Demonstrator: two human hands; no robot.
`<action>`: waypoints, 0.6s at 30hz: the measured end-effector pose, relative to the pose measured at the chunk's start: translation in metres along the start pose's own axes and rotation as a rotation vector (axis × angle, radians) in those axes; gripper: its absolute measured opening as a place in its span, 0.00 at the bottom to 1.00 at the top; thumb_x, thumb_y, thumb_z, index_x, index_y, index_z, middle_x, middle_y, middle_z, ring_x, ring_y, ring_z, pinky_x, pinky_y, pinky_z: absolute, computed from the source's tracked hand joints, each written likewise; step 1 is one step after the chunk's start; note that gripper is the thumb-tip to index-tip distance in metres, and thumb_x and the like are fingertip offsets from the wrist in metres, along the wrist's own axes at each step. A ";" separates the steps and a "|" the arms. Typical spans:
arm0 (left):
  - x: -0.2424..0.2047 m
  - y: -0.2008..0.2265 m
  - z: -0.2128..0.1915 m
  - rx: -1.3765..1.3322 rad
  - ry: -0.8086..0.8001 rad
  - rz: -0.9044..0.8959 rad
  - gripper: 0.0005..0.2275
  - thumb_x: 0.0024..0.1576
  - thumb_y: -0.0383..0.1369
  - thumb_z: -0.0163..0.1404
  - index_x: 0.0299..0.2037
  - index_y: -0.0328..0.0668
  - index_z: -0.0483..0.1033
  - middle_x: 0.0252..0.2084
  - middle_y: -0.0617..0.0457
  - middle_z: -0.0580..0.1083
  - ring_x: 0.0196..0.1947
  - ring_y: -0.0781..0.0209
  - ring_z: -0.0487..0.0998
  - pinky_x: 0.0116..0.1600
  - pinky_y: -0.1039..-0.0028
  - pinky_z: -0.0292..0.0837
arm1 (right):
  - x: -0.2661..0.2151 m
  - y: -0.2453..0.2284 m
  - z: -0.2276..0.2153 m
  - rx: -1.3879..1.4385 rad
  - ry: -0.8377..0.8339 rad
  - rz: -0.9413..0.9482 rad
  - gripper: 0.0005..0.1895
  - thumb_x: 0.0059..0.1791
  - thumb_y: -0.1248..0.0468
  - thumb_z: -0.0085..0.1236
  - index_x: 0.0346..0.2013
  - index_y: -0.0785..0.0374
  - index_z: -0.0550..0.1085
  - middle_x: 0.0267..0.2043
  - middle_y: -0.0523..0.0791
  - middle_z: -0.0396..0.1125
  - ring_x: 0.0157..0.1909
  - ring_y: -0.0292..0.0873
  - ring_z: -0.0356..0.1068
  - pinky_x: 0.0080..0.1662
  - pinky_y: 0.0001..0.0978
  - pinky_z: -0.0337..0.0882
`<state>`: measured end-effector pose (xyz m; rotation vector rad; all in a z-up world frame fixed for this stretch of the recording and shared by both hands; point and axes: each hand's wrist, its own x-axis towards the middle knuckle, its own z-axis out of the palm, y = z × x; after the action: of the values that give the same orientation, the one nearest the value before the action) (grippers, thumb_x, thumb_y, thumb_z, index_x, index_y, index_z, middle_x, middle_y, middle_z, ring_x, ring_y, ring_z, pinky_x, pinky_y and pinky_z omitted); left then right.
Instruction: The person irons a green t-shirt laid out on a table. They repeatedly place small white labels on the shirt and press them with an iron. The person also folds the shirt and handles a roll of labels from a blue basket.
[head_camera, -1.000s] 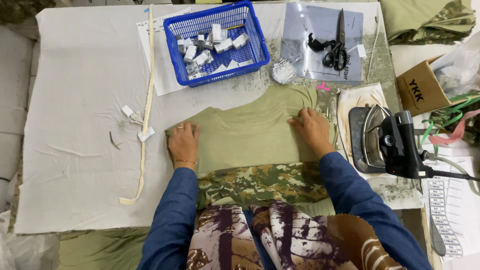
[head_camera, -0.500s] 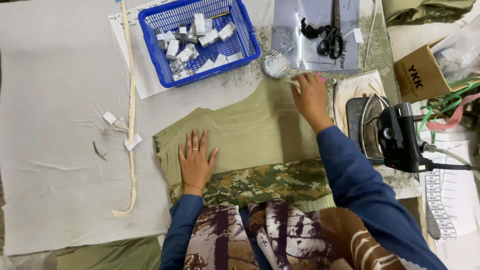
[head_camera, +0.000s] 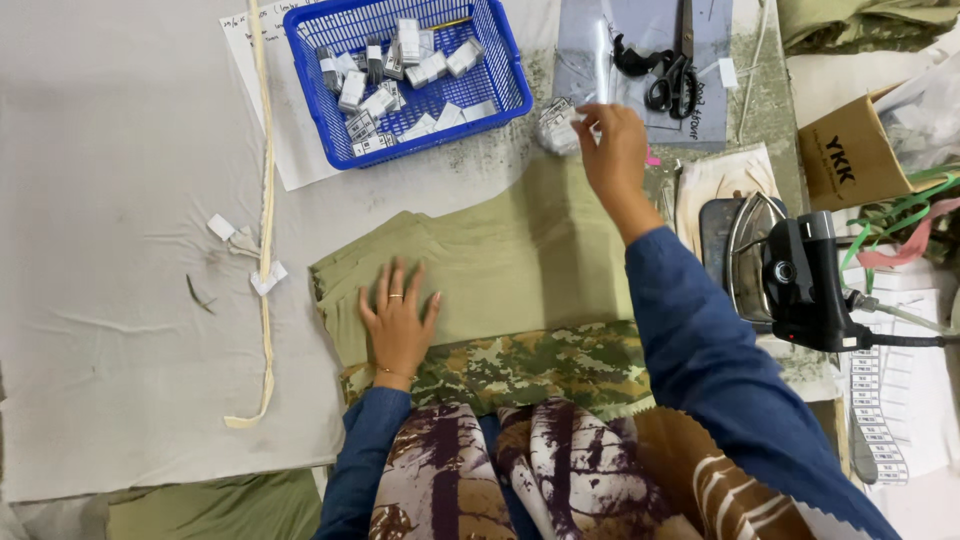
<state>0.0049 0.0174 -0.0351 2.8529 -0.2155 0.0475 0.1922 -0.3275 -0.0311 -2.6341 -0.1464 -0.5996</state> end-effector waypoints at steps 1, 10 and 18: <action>0.002 0.003 0.002 -0.069 0.000 -0.018 0.21 0.63 0.52 0.37 0.63 0.58 0.67 0.64 0.51 0.65 0.64 0.54 0.63 0.65 0.47 0.50 | -0.014 -0.006 -0.001 -0.081 0.137 -0.105 0.11 0.44 0.62 0.68 0.38 0.50 0.75 0.26 0.38 0.69 0.32 0.45 0.69 0.38 0.38 0.67; -0.002 0.092 0.005 -1.377 -0.191 -0.464 0.13 0.64 0.39 0.44 0.44 0.42 0.80 0.38 0.53 0.79 0.36 0.70 0.75 0.46 0.78 0.68 | -0.192 -0.145 -0.060 0.577 -0.279 0.074 0.20 0.42 0.59 0.70 0.41 0.58 0.68 0.37 0.41 0.71 0.41 0.46 0.74 0.45 0.37 0.74; -0.024 0.097 -0.036 -0.912 -0.469 -0.236 0.34 0.56 0.42 0.53 0.72 0.57 0.48 0.41 0.50 0.78 0.39 0.55 0.78 0.45 0.68 0.71 | -0.211 -0.104 -0.035 1.061 -0.588 0.674 0.20 0.47 0.68 0.60 0.51 0.64 0.67 0.36 0.50 0.71 0.33 0.41 0.72 0.34 0.29 0.73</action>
<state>-0.0337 -0.0612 0.0251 1.9174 0.0200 -0.6071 -0.0318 -0.2502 -0.0542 -1.5694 0.2023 0.4131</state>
